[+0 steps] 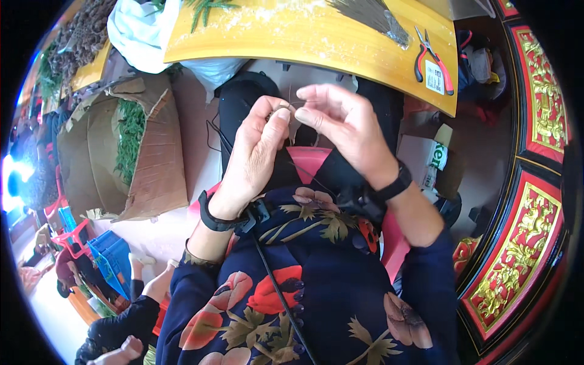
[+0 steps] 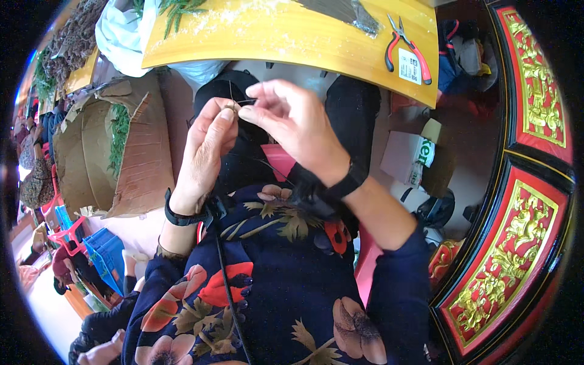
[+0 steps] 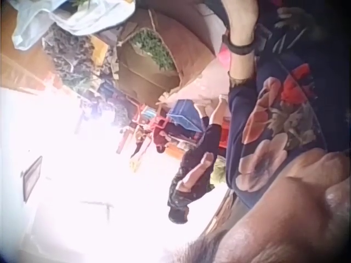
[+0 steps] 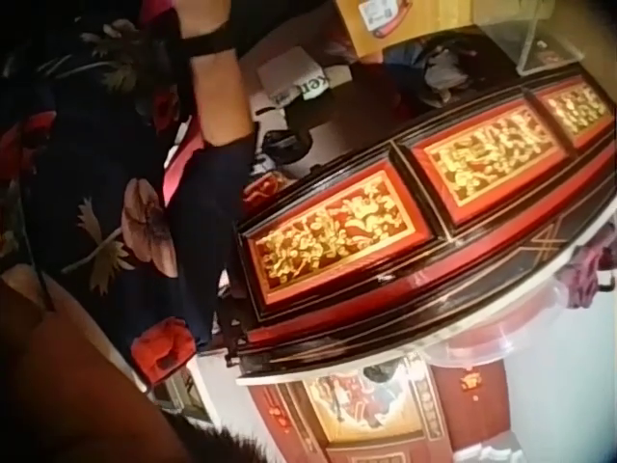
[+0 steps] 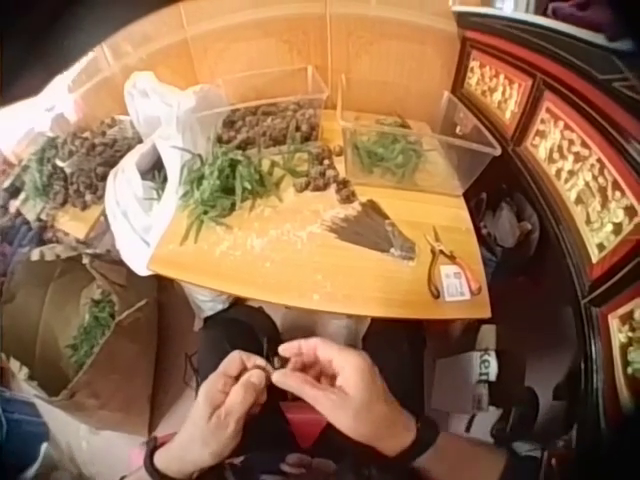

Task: Trimming green plant sprigs and attaching them to small brown objects to assemble decorative items.

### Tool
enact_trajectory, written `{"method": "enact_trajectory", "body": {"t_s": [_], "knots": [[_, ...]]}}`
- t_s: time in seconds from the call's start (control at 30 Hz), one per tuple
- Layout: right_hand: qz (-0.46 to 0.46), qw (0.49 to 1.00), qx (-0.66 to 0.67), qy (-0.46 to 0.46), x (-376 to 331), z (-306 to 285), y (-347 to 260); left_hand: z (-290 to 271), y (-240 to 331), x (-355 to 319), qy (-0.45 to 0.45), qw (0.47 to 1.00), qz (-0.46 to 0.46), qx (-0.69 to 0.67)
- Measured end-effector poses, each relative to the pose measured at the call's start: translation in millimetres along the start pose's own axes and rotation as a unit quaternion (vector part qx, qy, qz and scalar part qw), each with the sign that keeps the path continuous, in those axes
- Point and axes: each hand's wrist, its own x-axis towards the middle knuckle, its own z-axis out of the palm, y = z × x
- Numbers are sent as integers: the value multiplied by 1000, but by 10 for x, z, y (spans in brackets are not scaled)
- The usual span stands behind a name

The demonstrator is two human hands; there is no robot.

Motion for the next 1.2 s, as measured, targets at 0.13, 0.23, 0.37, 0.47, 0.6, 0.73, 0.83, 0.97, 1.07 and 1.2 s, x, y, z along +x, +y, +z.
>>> {"method": "enact_trajectory", "body": {"t_s": [0.13,0.23,0.37,0.47,0.6,0.73,0.83,0.97,1.07,1.2], "knots": [[34,992,103,65,-100,163,111,26,-51,7,2,1000,28,9],[34,989,120,80,-107,228,144,27,-68,6,-2,999,35,6],[39,983,151,93,-147,221,106,154,-34,-22,44,983,77,160],[46,979,178,89,-192,181,112,211,-87,-51,70,952,109,277],[73,969,219,86,-229,107,225,175,-13,24,51,925,133,353],[64,930,335,139,-254,-47,309,-57,204,356,61,904,164,389],[74,928,346,118,-301,-100,325,-636,375,825,198,832,193,481],[124,926,344,89,-331,-140,458,-1427,523,1641,283,736,216,576],[134,931,332,68,-339,-150,470,-1460,813,2053,288,717,250,584],[154,933,321,51,-379,-125,531,-1226,1166,2447,327,710,261,566]]}}
